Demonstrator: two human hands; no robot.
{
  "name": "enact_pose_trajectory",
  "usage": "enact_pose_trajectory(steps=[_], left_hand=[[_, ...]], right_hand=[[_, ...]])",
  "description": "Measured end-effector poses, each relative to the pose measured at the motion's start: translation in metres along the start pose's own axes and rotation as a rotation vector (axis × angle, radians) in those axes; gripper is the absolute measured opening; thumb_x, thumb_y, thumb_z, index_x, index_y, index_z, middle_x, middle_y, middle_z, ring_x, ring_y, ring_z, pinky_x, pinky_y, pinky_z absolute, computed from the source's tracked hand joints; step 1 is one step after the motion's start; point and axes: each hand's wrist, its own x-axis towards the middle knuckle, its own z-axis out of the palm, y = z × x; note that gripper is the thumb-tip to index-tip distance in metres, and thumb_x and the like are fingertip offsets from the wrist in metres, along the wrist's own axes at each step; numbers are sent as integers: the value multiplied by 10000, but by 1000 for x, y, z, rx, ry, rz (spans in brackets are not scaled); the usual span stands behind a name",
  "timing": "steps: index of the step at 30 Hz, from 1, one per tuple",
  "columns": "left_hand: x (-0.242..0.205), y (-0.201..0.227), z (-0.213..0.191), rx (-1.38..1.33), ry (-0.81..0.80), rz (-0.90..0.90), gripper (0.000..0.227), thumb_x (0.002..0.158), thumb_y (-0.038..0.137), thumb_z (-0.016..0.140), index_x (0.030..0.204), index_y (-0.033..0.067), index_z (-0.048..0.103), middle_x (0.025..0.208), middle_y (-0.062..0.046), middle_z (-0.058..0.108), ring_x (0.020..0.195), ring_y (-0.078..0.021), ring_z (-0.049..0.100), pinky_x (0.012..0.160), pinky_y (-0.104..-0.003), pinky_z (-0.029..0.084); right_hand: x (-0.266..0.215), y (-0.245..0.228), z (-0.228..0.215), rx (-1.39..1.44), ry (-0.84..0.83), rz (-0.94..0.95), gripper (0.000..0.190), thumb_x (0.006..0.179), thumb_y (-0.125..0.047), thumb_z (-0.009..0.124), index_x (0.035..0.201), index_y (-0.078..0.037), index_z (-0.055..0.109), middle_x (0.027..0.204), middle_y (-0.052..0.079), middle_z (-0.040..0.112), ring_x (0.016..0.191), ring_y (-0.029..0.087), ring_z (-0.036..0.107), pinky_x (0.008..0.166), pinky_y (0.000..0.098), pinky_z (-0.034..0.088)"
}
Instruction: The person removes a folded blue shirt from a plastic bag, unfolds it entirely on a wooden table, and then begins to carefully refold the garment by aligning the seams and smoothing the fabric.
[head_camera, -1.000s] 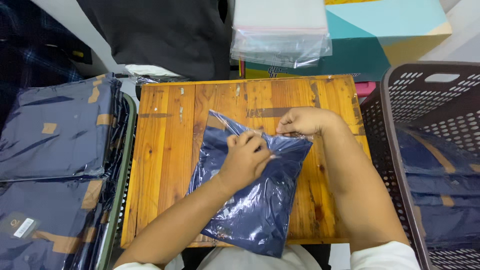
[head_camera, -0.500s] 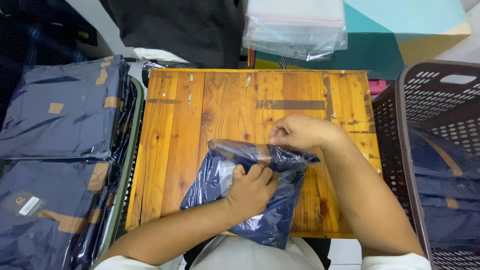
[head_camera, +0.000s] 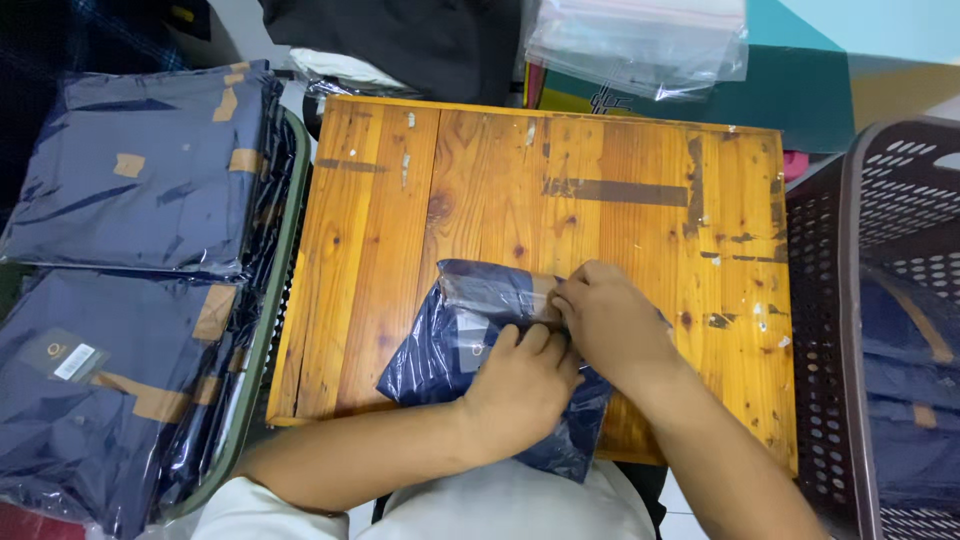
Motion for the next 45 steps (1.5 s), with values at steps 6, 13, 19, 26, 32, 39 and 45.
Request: enact_pose_trajectory(steps=[6,13,19,26,32,39,45], left_hand=[[14,-39,-6,-99,18,-68,190,846,213,642,1015,179,722,913,-48,645,833,-258,622,628,-404,429],[28,-71,-50,-11,20,-171,564,747,342,836,1265,185,678,1110,-77,603,981,-295,481,775,-423,320],[27,-78,-49,-110,-352,-263,570,899,456,674,1420,234,609,1439,-117,600,1299,-394,541,964,-580,312],[33,-92,-66,-243,-363,-260,499,924,516,639,1295,187,688,1232,-121,725,1151,-370,667,1017,-650,283],[33,-108,-76,-489,74,-251,259,904,419,711,1010,188,761,942,-49,737,948,-337,690,810,-456,436],[38,-112,-50,-555,428,-198,66,935,391,719,963,342,752,1219,72,627,1226,-233,523,977,-364,298],[21,-71,-64,-464,-143,-524,874,882,313,796,1588,69,342,1636,-353,33,1455,-629,31,1021,-823,183]], right_hand=[[-4,0,4,-24,18,202,198,960,-286,675,1076,-177,793,917,114,675,905,341,714,655,434,602],[-11,-10,8,13,42,169,202,994,-209,642,1077,-124,805,838,124,652,786,320,721,589,336,587],[-22,-23,2,-57,272,-54,146,976,-175,668,933,-84,775,722,61,571,635,289,669,503,352,499],[-34,-49,-44,-71,279,-233,123,982,-203,641,935,-113,711,811,39,620,857,235,630,761,358,396],[-31,-36,-75,26,55,74,300,981,-291,542,828,-154,761,617,47,655,705,302,683,730,385,451],[-19,4,-64,159,374,-154,97,945,-234,730,963,-146,765,720,24,698,697,231,704,678,326,566],[37,-4,-124,325,-74,266,387,1024,-310,578,1211,-15,744,896,238,780,841,399,756,825,512,568]])
